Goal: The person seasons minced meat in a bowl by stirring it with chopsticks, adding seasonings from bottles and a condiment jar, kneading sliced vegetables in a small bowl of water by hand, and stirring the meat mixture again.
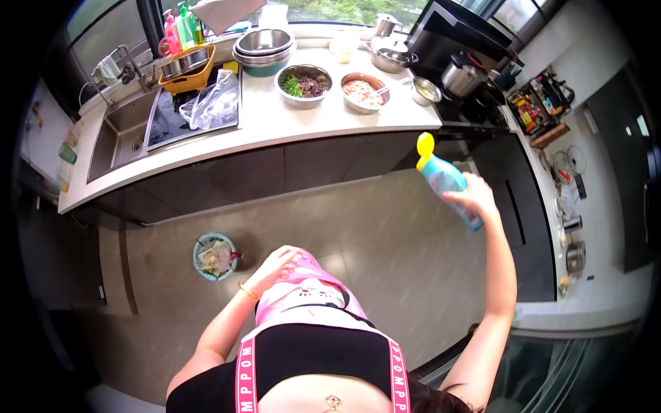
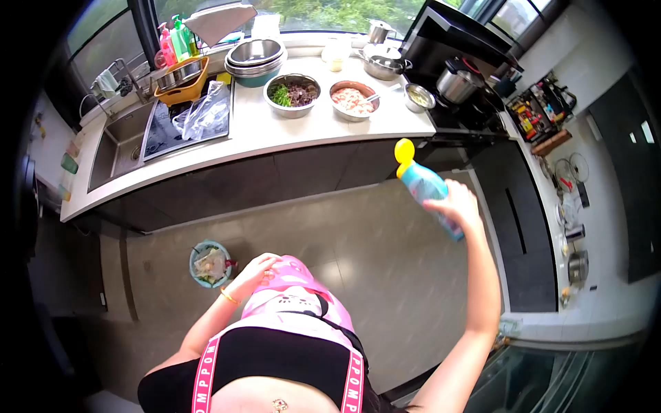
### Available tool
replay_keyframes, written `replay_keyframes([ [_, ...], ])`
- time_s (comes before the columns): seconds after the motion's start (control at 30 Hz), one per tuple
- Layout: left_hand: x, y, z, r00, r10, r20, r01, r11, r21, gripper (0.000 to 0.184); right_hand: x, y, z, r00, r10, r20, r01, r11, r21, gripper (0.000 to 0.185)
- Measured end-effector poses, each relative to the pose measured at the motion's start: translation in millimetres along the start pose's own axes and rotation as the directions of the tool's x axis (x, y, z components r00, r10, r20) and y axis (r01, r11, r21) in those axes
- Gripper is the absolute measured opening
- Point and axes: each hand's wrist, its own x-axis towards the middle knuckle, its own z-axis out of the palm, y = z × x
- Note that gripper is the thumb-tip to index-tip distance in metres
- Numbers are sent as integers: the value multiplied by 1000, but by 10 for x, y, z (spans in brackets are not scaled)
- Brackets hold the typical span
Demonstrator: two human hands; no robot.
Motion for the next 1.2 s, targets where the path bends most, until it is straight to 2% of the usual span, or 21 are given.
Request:
replay_keyframes([
  [0.07, 216, 123, 58, 995, 73, -75, -78, 994, -74, 21, 805, -14, -89, 998, -60, -27, 56, 991, -123, 59],
  [0.23, 1110, 574, 70, 986, 18, -164, -49, 981, -189, 20, 2391, -409, -286, 985, -170, -16, 152, 918, -367, 54],
  [0.3, 1541, 779, 11, 987, 32, -157, -54, 989, -141, 20, 2878, -509, -246, 971, -237, 12, 214, 853, -476, 50],
  [0.33, 1726, 896, -17, 985, 82, -150, -94, 993, -69, 20, 3114, -511, -218, 945, -326, -2, 283, 824, -490, 49],
  [0.43, 2083, 1331, -11, 990, 126, -61, -126, 992, 2, 21, 3638, -646, -177, 936, -314, 156, 348, 781, -519, 46],
  [0.47, 2143, 1486, -1, 990, 138, -37, -136, 990, 42, 23, 3749, -665, -148, 929, -323, 180, 369, 776, -512, 46],
  [0.6, 2388, 1652, -103, 987, 152, -51, -152, 988, 8, 25, 4032, -732, -70, 917, -343, 204, 399, 748, -530, 38],
  [0.77, 2485, 1628, -189, 980, 108, -169, -121, 990, -66, 24, 4307, -605, -10, 887, -345, 307, 458, 743, -488, 42],
  [0.97, 2624, 1689, -149, 953, 88, -290, -121, 987, -101, 21, 4449, -424, -19, 869, -376, 321, 492, 724, -484, 44],
  [1.2, 2816, 1823, -44, 951, 85, -297, -132, 981, -140, 21, 4508, -377, -65, 863, -369, 345, 497, 738, -457, 42],
])
